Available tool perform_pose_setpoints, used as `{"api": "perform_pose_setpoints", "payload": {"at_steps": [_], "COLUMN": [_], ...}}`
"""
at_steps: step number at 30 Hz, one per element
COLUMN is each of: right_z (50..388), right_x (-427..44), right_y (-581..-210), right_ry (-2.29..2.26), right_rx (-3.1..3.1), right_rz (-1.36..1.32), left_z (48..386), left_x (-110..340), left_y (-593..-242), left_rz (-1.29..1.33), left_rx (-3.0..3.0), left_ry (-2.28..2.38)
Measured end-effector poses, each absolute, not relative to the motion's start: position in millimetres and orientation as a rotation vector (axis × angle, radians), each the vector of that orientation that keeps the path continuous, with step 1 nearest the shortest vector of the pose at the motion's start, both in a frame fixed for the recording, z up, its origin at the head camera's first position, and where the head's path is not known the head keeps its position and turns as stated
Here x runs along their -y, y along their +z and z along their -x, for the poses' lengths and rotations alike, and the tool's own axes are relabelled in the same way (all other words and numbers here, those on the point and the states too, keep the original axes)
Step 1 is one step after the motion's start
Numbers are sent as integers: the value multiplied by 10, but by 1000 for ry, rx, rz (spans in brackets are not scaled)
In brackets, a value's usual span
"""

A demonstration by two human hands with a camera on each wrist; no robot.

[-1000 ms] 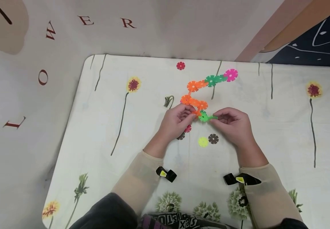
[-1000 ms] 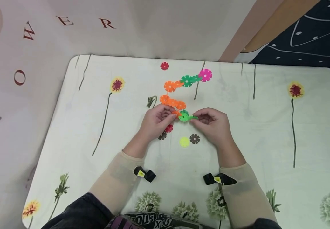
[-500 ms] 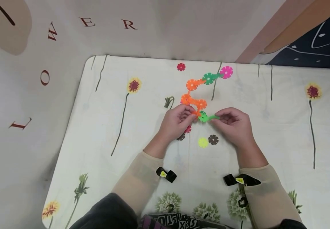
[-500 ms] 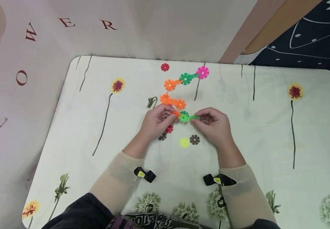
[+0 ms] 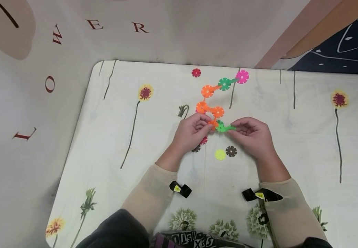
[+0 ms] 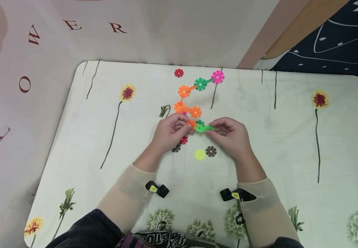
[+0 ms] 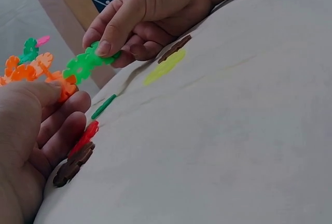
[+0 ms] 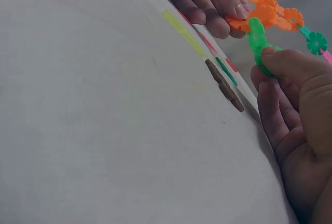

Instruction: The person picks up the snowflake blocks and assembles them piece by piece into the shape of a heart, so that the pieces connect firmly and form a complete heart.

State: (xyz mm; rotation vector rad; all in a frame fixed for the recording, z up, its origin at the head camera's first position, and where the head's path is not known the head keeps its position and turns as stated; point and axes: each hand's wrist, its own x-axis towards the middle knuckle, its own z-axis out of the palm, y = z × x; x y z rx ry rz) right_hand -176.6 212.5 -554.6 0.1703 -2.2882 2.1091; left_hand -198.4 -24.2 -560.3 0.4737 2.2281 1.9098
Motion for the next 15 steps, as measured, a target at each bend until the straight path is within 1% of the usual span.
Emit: {"api": "perform_pose_setpoints", "payload": {"at_steps": [15], "right_z": [1746], "right_x": [-2122], "right_y": [-5528], "right_ry": [2067], "right_rx": [2375], "right_rz": [-116], "left_z": [1960], "left_x": [237], "left_y": [-5568], "left_rz": [-482], "left_rx": [-2220], "left_ry": [1857]}}
